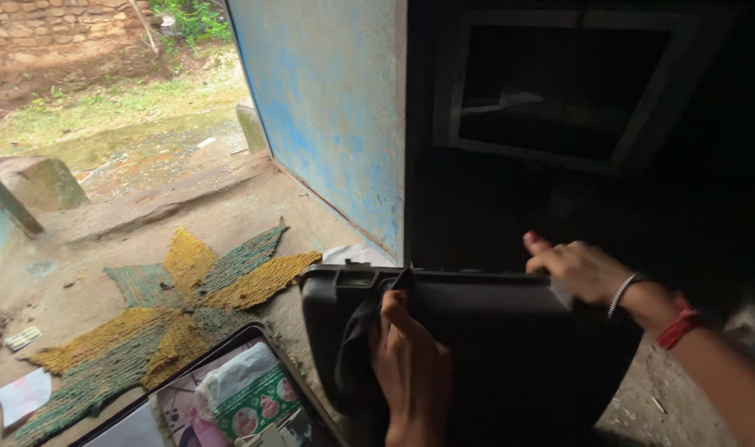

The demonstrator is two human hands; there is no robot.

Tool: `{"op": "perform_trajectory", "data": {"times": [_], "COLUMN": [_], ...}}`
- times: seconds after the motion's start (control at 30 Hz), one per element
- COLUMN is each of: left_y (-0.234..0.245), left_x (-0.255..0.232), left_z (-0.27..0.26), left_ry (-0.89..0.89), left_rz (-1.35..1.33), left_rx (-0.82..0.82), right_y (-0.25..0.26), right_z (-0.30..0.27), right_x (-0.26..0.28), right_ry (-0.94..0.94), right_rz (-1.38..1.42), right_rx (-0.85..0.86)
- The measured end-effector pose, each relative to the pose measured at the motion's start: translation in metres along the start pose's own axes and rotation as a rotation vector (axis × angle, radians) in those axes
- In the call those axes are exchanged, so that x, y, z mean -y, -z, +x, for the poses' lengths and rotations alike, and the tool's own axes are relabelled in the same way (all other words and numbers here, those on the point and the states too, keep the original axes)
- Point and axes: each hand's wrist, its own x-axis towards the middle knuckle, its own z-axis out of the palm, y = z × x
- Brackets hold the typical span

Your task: The person cleans a suitcase by hand using a dark cloth, wiping both the inner base and the outer shell.

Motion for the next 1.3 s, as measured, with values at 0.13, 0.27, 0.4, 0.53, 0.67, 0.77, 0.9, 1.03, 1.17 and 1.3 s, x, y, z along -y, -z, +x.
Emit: {"op": "perform_trajectory", "data": {"times": [0.13,0.27,0.4,0.53,0.67,0.77,0.9,1.03,1.17,1.3], "left_y": [-0.016,-0.052,-0.054,-0.043,-0.033,-0.024,-0.026,-0.029,-0.006,0.008], "left_x": [-0.054,-0.108,-0.124,-0.124,-0.114,-0.103,-0.088,-0.079,-0.05,-0.013], "left_z": [-0.009,-0.034,-0.041,-0.035,-0.036,-0.045,-0.052,-0.035,-0.005,0.02], "left_ry": [0.001,0.074,0.08,0.003,-0.049,-0.004,-0.188,-0.202,0.023,-0.243], "left_rz": [-0.124,-0.247,-0.252,-0.347,-0.458,-0.371,-0.357,-0.194,-0.159,-0.142], "left_rx": [0.015,0.485,0.695,0.62,0.633,0.686,0.643,0.749,0.432,-0.06], "right_y": [0.003,0.009,0.011,0.01,0.011,0.015,0.018,0.015,0.003,0.002], "right_z": [-0.014,-0.023,-0.032,-0.032,-0.036,-0.032,-0.023,-0.006,-0.002,0.007], "right_x": [0.003,0.007,0.005,0.005,0.014,0.024,0.023,0.006,-0.015,-0.017], "right_ry": [-0.105,-0.077,0.07,0.119,0.023,0.017,-0.014,-0.072,0.103,0.06], "right_rz": [0.044,0.066,0.218,0.218,0.263,0.253,0.23,0.073,0.146,-0.023], "right_rx": [0.052,0.051,-0.013,-0.052,0.012,-0.006,-0.008,0.011,-0.01,0.096]}}
